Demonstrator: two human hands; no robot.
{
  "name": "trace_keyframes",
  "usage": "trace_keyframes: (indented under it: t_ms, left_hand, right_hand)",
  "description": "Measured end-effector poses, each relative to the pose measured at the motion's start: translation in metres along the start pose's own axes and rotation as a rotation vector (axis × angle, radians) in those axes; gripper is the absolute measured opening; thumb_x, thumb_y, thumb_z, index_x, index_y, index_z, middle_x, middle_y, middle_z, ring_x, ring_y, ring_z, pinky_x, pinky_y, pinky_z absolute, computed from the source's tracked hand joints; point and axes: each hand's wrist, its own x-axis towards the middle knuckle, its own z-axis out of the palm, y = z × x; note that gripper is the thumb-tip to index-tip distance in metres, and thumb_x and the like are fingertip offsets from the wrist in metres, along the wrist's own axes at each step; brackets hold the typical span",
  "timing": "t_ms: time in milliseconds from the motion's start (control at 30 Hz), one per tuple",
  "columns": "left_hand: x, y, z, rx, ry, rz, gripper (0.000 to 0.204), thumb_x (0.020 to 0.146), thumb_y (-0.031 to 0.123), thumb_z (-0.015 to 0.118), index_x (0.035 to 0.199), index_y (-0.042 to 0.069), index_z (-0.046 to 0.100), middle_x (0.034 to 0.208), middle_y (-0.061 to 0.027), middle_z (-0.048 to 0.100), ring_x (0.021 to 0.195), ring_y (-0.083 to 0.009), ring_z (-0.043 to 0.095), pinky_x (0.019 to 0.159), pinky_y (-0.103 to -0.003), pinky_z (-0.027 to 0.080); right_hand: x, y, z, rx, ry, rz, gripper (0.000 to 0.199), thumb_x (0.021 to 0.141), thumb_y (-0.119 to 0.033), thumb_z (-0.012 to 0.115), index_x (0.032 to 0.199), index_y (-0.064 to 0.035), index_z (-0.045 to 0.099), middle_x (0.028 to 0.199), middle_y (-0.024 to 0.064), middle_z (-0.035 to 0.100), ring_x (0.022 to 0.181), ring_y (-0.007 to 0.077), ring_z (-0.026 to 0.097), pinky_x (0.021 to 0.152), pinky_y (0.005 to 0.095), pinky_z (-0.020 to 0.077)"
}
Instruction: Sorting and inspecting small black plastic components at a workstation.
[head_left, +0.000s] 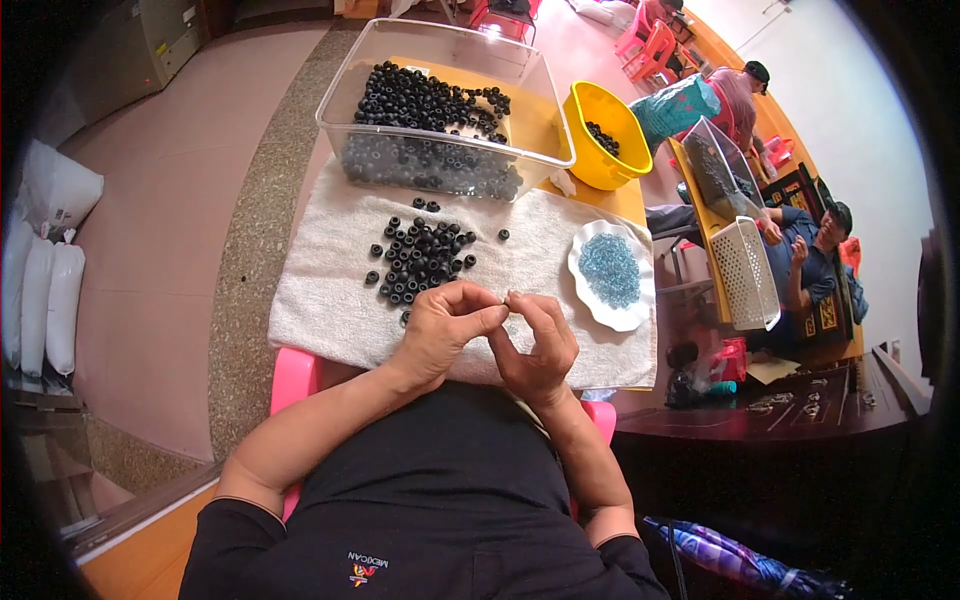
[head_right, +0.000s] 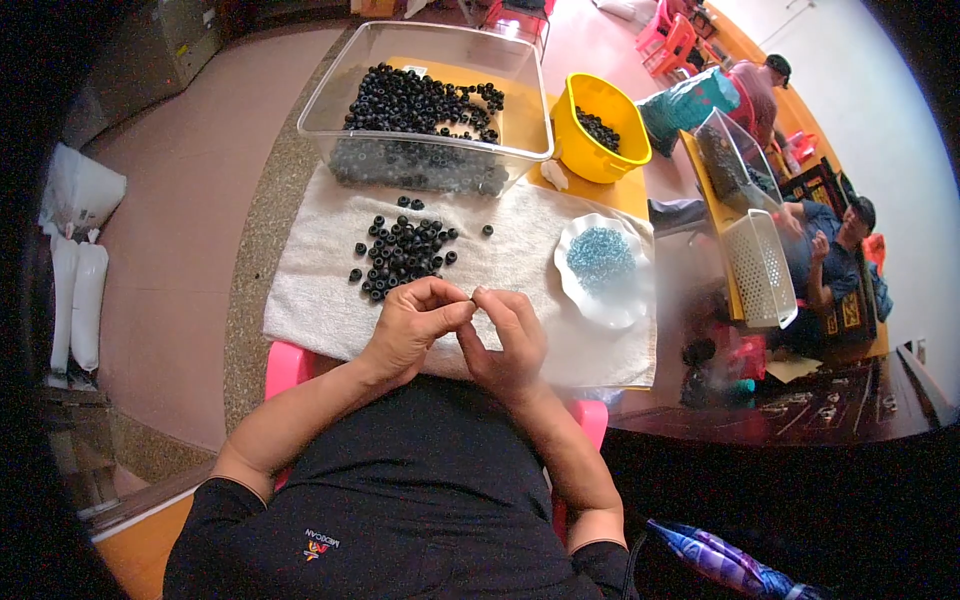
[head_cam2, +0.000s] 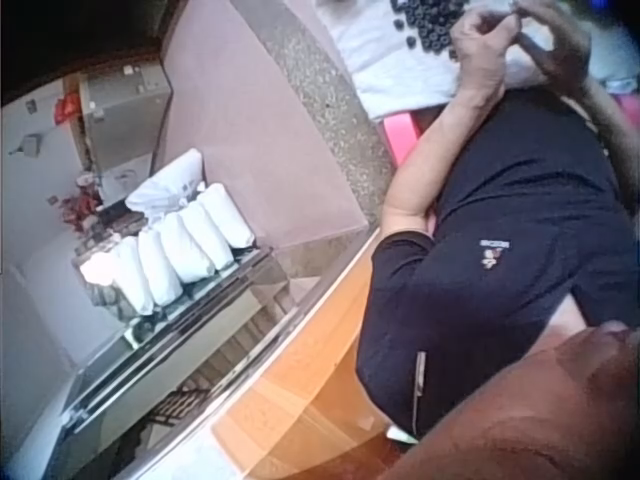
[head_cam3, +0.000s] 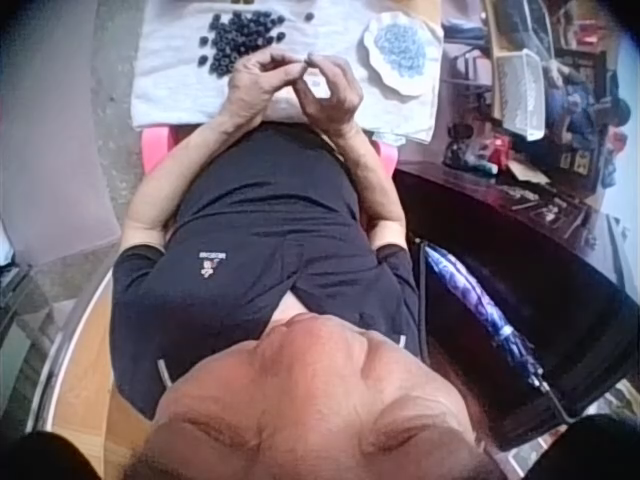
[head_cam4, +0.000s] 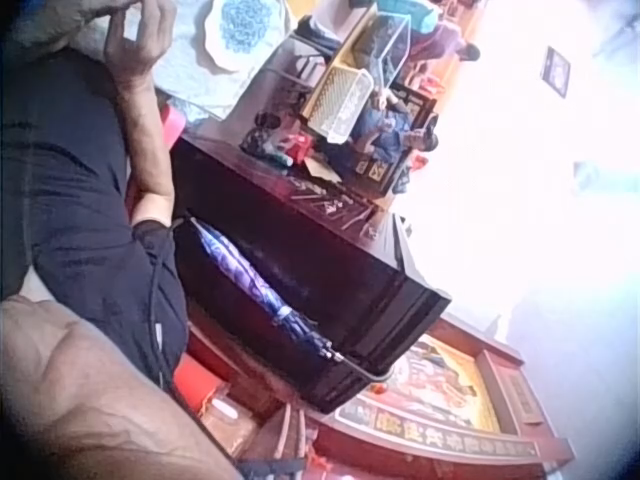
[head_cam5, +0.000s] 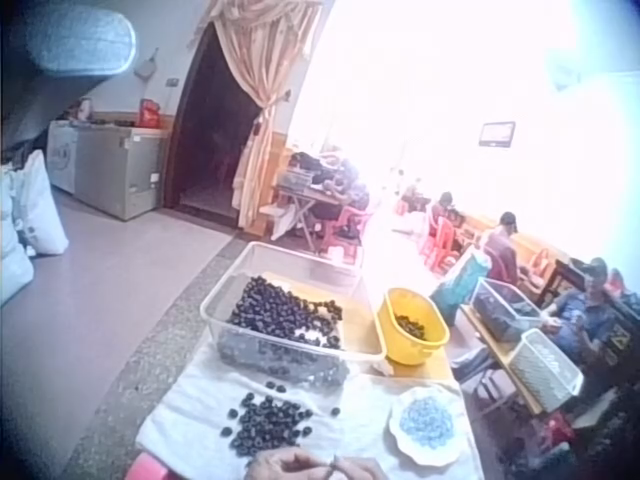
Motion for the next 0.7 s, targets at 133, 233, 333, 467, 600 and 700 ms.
trace_keyframes:
  t_ms: [133, 233, 333, 467, 600, 700]
  left_hand:
    - [-0.0004, 0.0007, 0.0007, -0.006, 0.001, -0.021, 0.012, 0.089, 0.007, 0.07, 0.099, 0.001, 0.068, 0.093, -0.0057, 0.069, 0.086, -0.0109, 0.065, 0.08, -0.026, 0.054]
    - [-0.0008, 0.0007, 0.0004, -0.005, 0.006, -0.061, 0.015, 0.089, 0.008, 0.07, 0.102, 0.0, 0.068, 0.095, -0.0071, 0.07, 0.087, -0.0118, 0.065, 0.08, -0.027, 0.055]
    - [-0.0017, 0.0011, 0.0005, -0.002, 0.011, -0.066, 0.016, 0.089, 0.008, 0.07, 0.102, -0.001, 0.069, 0.096, -0.0081, 0.07, 0.087, -0.0126, 0.066, 0.08, -0.027, 0.055]
    - [-0.0025, -0.0007, -0.0016, 0.043, -0.012, -0.027, 0.015, 0.089, 0.007, 0.071, 0.1, -0.002, 0.069, 0.094, -0.0085, 0.07, 0.085, -0.0133, 0.066, 0.08, -0.028, 0.056]
    - [-0.0023, -0.0001, -0.0005, 0.05, -0.026, -0.017, 0.014, 0.088, 0.006, 0.071, 0.099, -0.002, 0.069, 0.093, -0.0085, 0.07, 0.084, -0.0128, 0.066, 0.08, -0.028, 0.056]
    - [-0.0025, -0.0003, 0.0003, 0.06, -0.034, -0.012, 0.012, 0.088, 0.005, 0.071, 0.097, -0.002, 0.069, 0.093, -0.0087, 0.07, 0.084, -0.0122, 0.066, 0.079, -0.027, 0.056]
  right_hand:
    - [0.002, 0.001, -0.0013, -0.013, 0.017, -0.032, 0.045, 0.068, 0.003, 0.081, 0.109, -0.0007, 0.062, 0.093, 0.0151, 0.065, 0.08, 0.0277, 0.066, 0.069, 0.0339, 0.0542]
    - [0.0043, 0.0032, -0.003, -0.027, 0.026, -0.057, 0.045, 0.067, 0.002, 0.082, 0.107, -0.0006, 0.063, 0.09, 0.0145, 0.066, 0.078, 0.0262, 0.067, 0.068, 0.033, 0.0544]
    - [0.0059, 0.0041, -0.0055, -0.017, 0.003, -0.07, 0.045, 0.066, 0.002, 0.082, 0.107, -0.0005, 0.063, 0.09, 0.0143, 0.067, 0.077, 0.0255, 0.067, 0.067, 0.0326, 0.0542]
    - [0.006, 0.003, -0.0076, 0.038, -0.042, -0.037, 0.045, 0.065, 0.003, 0.082, 0.106, -0.0004, 0.063, 0.088, 0.0144, 0.067, 0.076, 0.025, 0.067, 0.064, 0.0319, 0.0536]
    - [0.0072, 0.0019, -0.0093, 0.061, -0.052, -0.02, 0.044, 0.065, 0.004, 0.081, 0.106, -0.0002, 0.063, 0.087, 0.0147, 0.067, 0.074, 0.0259, 0.067, 0.064, 0.0319, 0.0535]
    - [0.0058, 0.0021, -0.0095, 0.034, -0.061, -0.054, 0.042, 0.07, 0.003, 0.078, 0.108, -0.0013, 0.061, 0.088, 0.0152, 0.065, 0.075, 0.0275, 0.065, 0.064, 0.0338, 0.053]
